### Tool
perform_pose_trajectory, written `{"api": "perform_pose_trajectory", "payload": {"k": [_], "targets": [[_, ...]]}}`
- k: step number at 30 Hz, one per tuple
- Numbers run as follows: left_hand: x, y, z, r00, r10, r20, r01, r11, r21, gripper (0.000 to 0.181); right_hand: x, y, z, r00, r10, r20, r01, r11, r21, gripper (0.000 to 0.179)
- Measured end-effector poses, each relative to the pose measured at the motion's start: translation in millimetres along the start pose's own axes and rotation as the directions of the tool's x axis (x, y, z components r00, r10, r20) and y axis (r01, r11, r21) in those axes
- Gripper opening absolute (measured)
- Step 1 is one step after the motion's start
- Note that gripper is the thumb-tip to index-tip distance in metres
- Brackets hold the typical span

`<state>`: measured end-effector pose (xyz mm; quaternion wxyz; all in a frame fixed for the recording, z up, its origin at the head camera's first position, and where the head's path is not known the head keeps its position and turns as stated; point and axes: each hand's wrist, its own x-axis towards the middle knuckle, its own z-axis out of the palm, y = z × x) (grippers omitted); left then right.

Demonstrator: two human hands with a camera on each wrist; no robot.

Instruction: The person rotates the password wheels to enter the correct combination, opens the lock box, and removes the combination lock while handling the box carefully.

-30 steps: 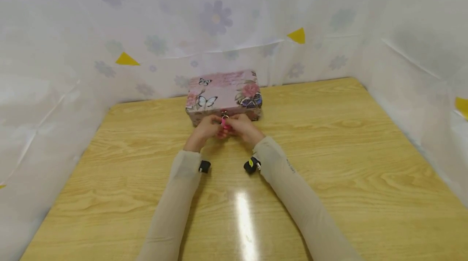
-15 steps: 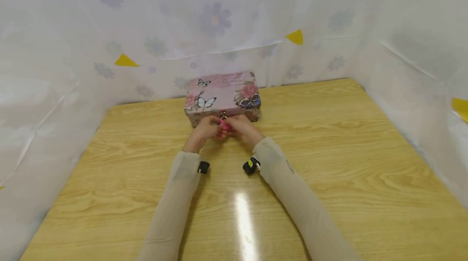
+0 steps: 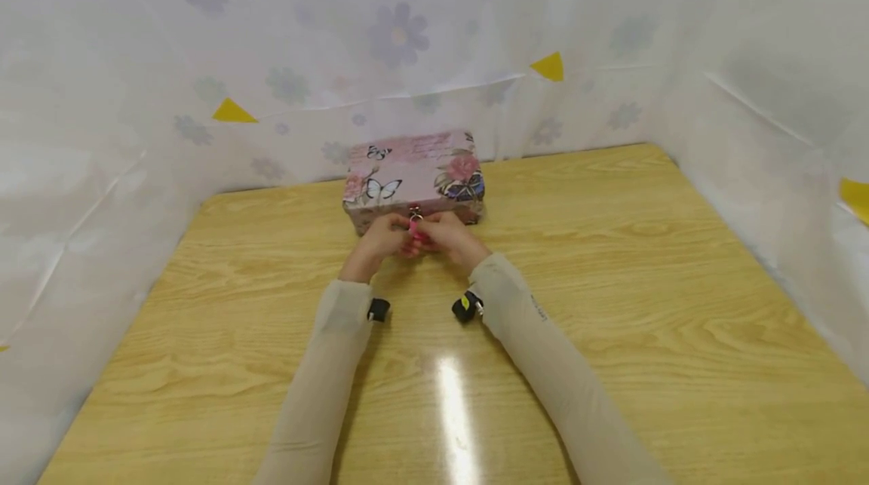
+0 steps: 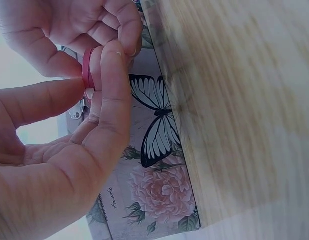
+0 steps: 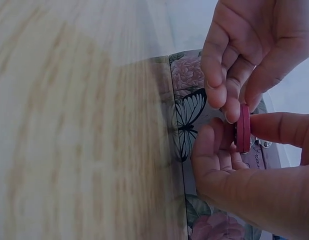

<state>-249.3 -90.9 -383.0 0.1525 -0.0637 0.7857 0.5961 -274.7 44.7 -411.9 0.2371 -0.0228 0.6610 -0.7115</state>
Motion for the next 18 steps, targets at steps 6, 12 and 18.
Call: {"api": "perform_pose_trajectory", "payload": {"k": [6, 12, 18], "targets": [[0.6, 0.2, 0.0, 1.0, -0.002, 0.0, 0.002, 1.0, 0.009, 0.03, 0.9, 0.2, 0.7, 1.0, 0.003, -0.008, -0.003, 1.0, -0.002, 0.027], [0.0, 0.0, 0.0, 1.0, -0.003, -0.001, 0.003, 1.0, 0.008, 0.03, -1.3, -1.1, 0.9, 1.0, 0.006, -0.006, -0.006, 1.0, -0.019, 0.028], [-1.2, 0.5, 0.0, 1.0, -0.002, -0.003, 0.002, 1.0, 0.005, 0.028, -1.9, -1.5, 1.2, 1.0, 0.008, -0.002, -0.008, 1.0, -0.016, 0.029]]}}
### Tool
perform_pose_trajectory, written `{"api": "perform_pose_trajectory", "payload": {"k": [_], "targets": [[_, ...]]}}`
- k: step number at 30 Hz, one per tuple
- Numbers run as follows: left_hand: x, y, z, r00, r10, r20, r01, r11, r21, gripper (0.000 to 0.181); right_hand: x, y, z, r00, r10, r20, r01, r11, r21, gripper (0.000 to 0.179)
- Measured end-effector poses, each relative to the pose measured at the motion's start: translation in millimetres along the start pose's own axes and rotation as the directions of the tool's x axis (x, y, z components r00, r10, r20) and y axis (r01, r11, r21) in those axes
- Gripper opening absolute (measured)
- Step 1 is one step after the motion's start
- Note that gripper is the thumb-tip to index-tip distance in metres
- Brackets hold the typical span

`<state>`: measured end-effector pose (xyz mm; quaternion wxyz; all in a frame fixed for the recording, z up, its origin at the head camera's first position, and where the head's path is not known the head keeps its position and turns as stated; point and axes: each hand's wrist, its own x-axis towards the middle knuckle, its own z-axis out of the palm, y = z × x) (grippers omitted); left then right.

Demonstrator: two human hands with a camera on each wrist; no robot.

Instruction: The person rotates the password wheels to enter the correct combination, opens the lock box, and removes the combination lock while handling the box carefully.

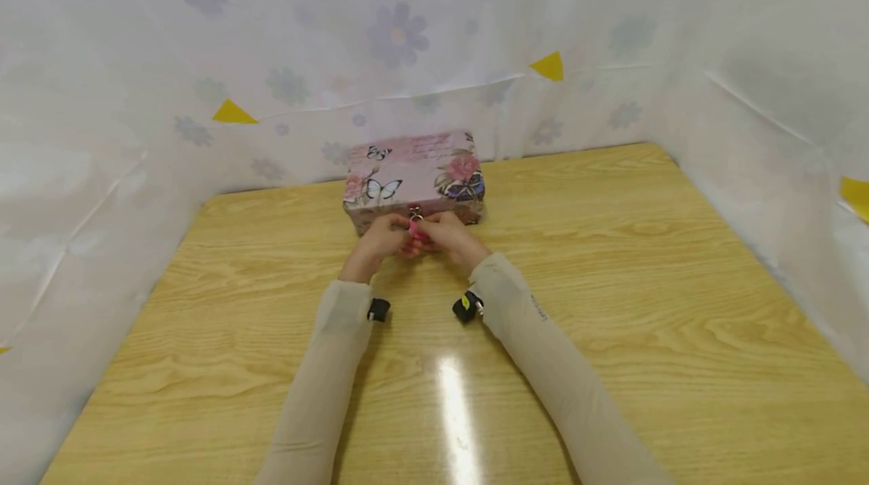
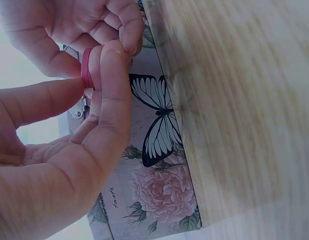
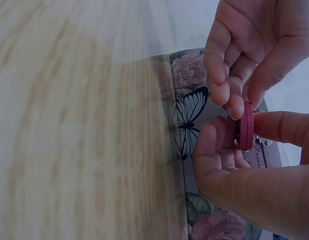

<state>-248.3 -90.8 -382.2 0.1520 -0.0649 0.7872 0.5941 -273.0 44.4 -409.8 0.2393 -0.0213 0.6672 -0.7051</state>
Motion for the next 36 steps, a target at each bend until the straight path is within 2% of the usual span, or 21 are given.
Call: {"api": "perform_pose_trajectory", "payload": {"k": [8, 15, 20, 27, 36], "targets": [[1.9, -1.1, -0.7, 1.0, -0.005, 0.005, 0.005, 1.0, -0.01, 0.027, 0.9, 0.1, -0.4, 1.0, -0.008, -0.006, 0.008, 0.999, -0.038, 0.033], [1.6, -2.0, -1.3, 1.0, 0.009, 0.007, -0.009, 1.0, -0.007, 0.026, 2.8, 1.3, -0.8, 0.999, -0.016, -0.039, 0.015, 1.0, -0.024, 0.032], [1.2, -1.8, -1.0, 1.0, 0.012, 0.01, -0.012, 1.0, -0.001, 0.025, 2.7, 2.0, -1.2, 1.0, -0.009, -0.024, 0.009, 1.0, -0.004, 0.029], [1.9, -2.9, -0.3, 1.0, -0.002, 0.014, 0.002, 1.0, -0.008, 0.026, 1.0, 0.9, -0.2, 1.0, 0.01, -0.006, -0.01, 1.0, 0.014, 0.036], [2.7, -3.5, -0.6, 1.0, 0.031, -0.002, -0.031, 0.999, 0.011, 0.027, 0.9, -0.6, 1.0, 1.0, -0.004, -0.027, 0.003, 0.999, -0.051, 0.036]]}}
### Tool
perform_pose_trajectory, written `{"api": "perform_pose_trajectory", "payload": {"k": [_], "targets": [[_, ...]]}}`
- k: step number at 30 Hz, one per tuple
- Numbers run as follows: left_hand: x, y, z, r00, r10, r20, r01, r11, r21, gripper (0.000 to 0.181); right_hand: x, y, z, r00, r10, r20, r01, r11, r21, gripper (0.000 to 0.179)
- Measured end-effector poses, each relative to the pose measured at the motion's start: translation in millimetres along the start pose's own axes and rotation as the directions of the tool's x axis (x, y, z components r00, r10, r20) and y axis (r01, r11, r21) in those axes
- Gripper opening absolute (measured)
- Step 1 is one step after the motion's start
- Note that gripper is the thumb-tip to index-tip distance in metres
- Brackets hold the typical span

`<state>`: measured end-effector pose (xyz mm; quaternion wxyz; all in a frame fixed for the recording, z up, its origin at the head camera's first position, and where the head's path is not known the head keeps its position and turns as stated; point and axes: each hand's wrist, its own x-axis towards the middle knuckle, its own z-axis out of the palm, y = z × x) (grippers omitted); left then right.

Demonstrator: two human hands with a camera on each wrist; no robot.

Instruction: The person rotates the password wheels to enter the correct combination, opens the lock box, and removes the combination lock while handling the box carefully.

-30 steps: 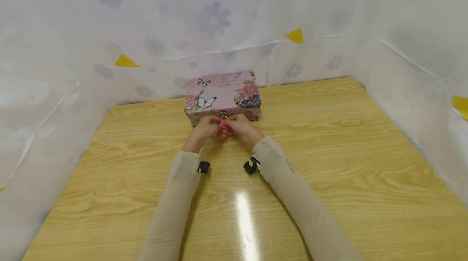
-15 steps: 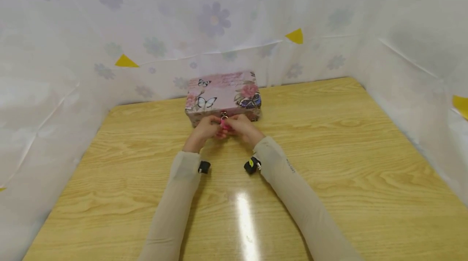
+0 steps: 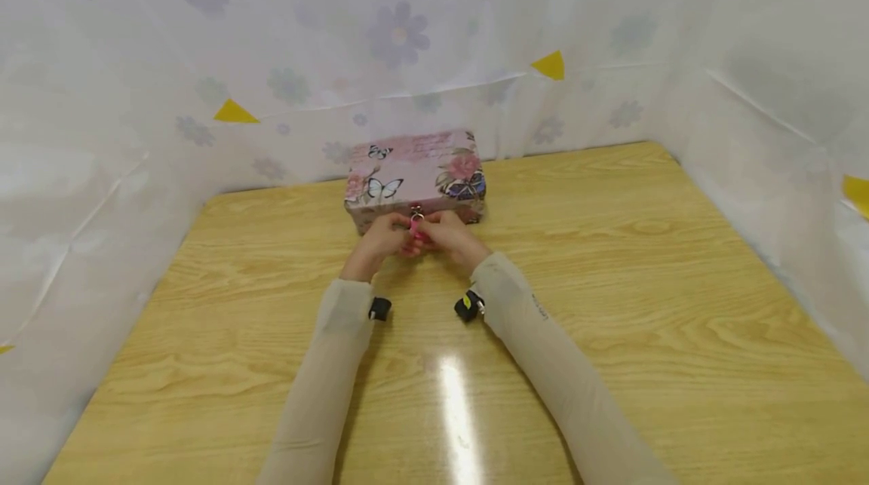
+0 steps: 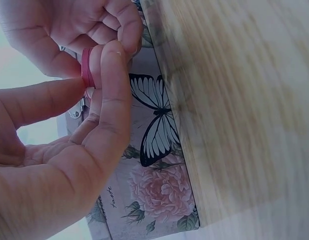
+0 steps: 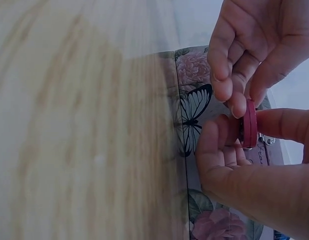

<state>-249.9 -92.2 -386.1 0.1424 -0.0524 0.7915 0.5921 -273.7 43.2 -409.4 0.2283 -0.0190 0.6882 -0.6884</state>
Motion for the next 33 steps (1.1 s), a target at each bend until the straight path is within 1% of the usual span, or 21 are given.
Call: {"api": "perform_pose_trajectory", "payload": {"k": [5, 12, 23, 33], "targets": [[0.1, 0.1, -0.8, 1.0, -0.001, 0.009, 0.001, 1.0, -0.011, 0.026, 0.5, 0.0, -0.5, 1.0, -0.01, -0.006, 0.01, 1.0, -0.025, 0.032], [-0.3, 0.2, -1.9, 1.0, -0.011, 0.017, 0.012, 1.0, -0.027, 0.027, 1.8, 0.6, -1.3, 1.0, -0.026, 0.001, 0.026, 1.0, -0.004, 0.026], [-1.6, 3.1, -1.1, 0.999, -0.029, 0.017, 0.03, 0.999, -0.031, 0.03, 3.0, 1.2, -2.8, 0.999, 0.003, 0.036, -0.002, 1.0, -0.009, 0.035], [-2.0, 2.9, -0.8, 0.999, -0.032, 0.016, 0.032, 0.998, -0.044, 0.026, 1.7, 0.8, -0.4, 1.0, -0.006, 0.024, 0.007, 0.999, -0.033, 0.034]]}}
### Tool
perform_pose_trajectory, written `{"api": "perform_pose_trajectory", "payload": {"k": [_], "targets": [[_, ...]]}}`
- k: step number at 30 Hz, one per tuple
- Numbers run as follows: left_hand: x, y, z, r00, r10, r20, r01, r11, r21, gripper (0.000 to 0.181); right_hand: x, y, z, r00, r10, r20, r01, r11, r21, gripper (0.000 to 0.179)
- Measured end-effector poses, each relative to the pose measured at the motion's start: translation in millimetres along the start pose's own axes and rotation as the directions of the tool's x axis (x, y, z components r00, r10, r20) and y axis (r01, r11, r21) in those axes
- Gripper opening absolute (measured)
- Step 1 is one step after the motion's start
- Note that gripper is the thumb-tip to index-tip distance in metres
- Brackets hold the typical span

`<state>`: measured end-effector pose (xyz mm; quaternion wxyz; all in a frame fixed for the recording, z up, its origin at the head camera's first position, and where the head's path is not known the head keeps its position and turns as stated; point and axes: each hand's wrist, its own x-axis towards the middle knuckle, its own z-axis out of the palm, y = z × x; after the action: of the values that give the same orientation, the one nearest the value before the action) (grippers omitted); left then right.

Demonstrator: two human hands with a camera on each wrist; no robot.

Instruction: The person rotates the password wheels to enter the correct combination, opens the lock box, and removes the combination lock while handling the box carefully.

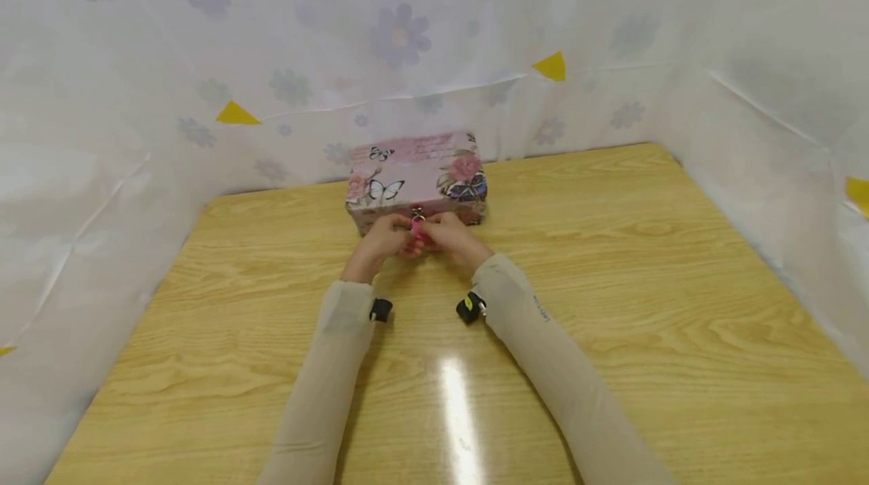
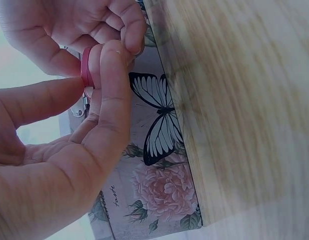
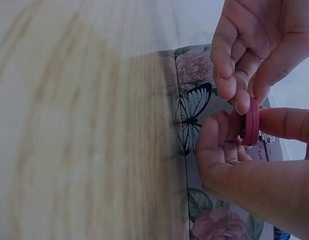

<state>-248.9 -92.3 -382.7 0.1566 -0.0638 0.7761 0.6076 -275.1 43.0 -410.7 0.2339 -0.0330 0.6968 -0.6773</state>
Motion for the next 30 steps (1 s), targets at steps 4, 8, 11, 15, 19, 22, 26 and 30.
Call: {"api": "perform_pose_trajectory", "payload": {"k": [4, 8, 11, 15, 19, 22, 26, 30], "targets": [[-0.1, -0.3, 0.3, 1.0, 0.001, -0.003, -0.001, 1.0, 0.007, 0.026, 1.8, 1.8, -0.4, 1.0, 0.002, -0.01, -0.002, 1.0, 0.028, 0.031], [-0.3, 0.2, 0.6, 1.0, -0.002, -0.005, 0.002, 1.0, 0.012, 0.026, 2.3, 1.9, -1.1, 1.0, 0.014, -0.018, -0.013, 0.998, 0.058, 0.028], [-0.8, 0.8, 0.5, 1.0, -0.005, -0.005, 0.005, 1.0, 0.012, 0.026, 1.6, 1.3, -1.4, 1.0, 0.013, -0.009, -0.012, 0.998, 0.058, 0.028], [-1.1, 0.8, 0.0, 1.0, -0.006, -0.003, 0.006, 1.0, 0.013, 0.026, 0.2, 0.9, -1.3, 1.0, 0.013, -0.002, -0.013, 0.999, 0.052, 0.03], [-0.5, 0.9, 0.0, 1.0, -0.008, 0.0, 0.008, 1.0, 0.015, 0.027, -1.2, 0.1, -2.0, 1.0, 0.016, -0.001, -0.016, 0.999, 0.043, 0.033], [-0.4, 1.1, 0.2, 1.0, -0.011, 0.001, 0.011, 1.0, 0.019, 0.028, -1.8, 0.1, -2.1, 1.0, 0.013, 0.005, -0.013, 0.999, 0.036, 0.034], [-0.7, 1.4, 0.3, 1.0, -0.009, 0.0, 0.009, 1.0, 0.024, 0.03, -1.0, 0.6, -1.7, 1.0, 0.006, 0.013, -0.006, 0.999, 0.035, 0.031], [-0.8, 1.4, 0.2, 1.0, -0.006, -0.003, 0.006, 1.0, 0.022, 0.03, 0.3, 0.5, -0.9, 1.0, 0.004, 0.01, -0.004, 1.0, 0.026, 0.027]]}}
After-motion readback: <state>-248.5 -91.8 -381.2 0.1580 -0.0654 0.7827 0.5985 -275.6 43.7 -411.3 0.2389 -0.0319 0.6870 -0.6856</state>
